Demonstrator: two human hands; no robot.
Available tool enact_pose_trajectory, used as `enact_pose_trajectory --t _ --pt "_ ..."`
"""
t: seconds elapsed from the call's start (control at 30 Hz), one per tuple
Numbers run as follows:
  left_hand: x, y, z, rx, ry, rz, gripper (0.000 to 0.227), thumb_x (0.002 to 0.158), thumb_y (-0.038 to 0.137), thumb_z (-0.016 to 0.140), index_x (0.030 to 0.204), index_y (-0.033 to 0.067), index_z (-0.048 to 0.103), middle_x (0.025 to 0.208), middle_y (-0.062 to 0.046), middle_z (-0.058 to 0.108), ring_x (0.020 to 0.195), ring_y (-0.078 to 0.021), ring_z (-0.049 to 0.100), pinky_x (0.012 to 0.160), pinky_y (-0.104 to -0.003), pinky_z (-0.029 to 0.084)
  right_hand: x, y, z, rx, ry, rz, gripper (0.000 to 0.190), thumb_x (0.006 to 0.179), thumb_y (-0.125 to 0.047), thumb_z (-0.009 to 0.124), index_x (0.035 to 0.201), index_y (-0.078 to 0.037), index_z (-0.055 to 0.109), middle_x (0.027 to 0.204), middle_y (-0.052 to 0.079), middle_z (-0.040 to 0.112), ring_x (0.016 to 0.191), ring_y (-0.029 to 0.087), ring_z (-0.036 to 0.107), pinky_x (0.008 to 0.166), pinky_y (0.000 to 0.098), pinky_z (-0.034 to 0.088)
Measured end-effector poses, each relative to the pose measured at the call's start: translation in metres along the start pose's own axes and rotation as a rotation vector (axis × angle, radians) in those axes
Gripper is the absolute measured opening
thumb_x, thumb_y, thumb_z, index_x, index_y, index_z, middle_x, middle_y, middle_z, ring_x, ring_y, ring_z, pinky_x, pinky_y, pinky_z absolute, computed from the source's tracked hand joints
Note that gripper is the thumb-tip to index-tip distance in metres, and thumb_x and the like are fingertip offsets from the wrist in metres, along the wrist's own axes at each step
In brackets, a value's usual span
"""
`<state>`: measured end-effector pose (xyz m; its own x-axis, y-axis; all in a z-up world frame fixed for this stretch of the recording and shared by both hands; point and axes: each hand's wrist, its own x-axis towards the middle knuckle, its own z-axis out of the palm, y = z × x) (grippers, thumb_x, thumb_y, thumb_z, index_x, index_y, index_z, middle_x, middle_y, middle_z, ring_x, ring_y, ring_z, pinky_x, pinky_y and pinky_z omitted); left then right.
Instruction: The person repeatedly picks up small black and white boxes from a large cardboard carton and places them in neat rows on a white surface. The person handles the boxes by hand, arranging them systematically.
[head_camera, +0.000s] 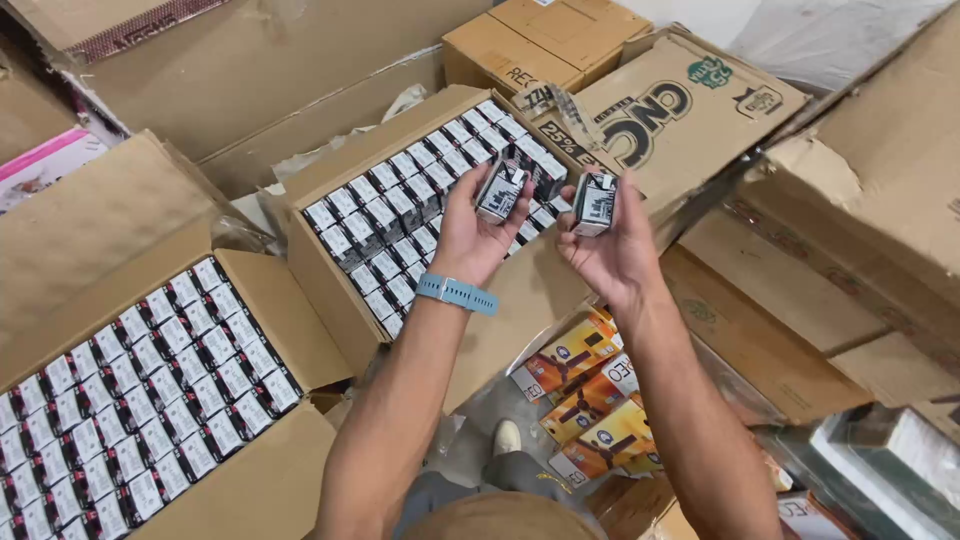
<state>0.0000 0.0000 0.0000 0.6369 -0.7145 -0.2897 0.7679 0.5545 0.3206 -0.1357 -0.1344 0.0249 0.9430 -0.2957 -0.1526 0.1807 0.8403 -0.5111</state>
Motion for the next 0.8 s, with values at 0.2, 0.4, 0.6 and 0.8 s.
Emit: enact_pose_trajectory --t 0.2,0.4,0.6,0.8 --pt "-0.069 -0.038 0.003 0.156 -0.066 -0.095 0.018 0.089 0.021 0.069 0.106 0.0135 0.070 0.099 -0.014 0.069 0.079 -0.0272 0.069 0.067 -0.032 0.064 -0.077 0.027 -0.015 -0.076 0.182 -0.100 0.028 0.094 -0.027 0.071 0.118 -0.013 0.070 0.118 0.010 0.074 0.099 0.024 0.073 0.084 0.0371 0.059" --pt "-0.131 -0.097 -0.018 0.287 -0.173 -0.124 0.025 0.093 0.009 0.066 0.116 0.0158 0.065 0.110 -0.013 0.068 0.090 -0.0258 0.069 0.069 -0.033 0.061 -0.205 0.054 -0.029 -0.066 0.352 -0.247 0.036 0.095 -0.031 0.070 0.125 -0.012 0.070 0.111 0.011 0.076 0.102 0.029 0.074 0.097 0.0473 0.058" --pt "-0.205 -0.188 -0.027 0.349 -0.258 -0.375 0.034 0.095 0.005 0.068 0.127 0.0135 0.061 0.118 -0.015 0.070 0.101 -0.0270 0.071 0.085 -0.036 0.063 -0.350 0.057 -0.037 0.112 0.572 -0.417 0.037 0.098 -0.040 0.063 0.113 -0.008 0.071 0.114 0.018 0.075 0.099 0.031 0.075 0.089 0.0439 0.062" --pt "-0.271 -0.301 -0.016 0.355 -0.405 -0.637 0.036 0.098 0.003 0.058 0.133 0.0091 0.063 0.122 -0.015 0.071 0.105 -0.0255 0.071 0.090 -0.040 0.063 -0.507 0.055 -0.057 0.064 0.831 -0.697 0.020 0.096 -0.025 0.069 0.111 -0.013 0.071 0.107 0.009 0.076 0.098 0.027 0.076 0.093 0.0410 0.062"
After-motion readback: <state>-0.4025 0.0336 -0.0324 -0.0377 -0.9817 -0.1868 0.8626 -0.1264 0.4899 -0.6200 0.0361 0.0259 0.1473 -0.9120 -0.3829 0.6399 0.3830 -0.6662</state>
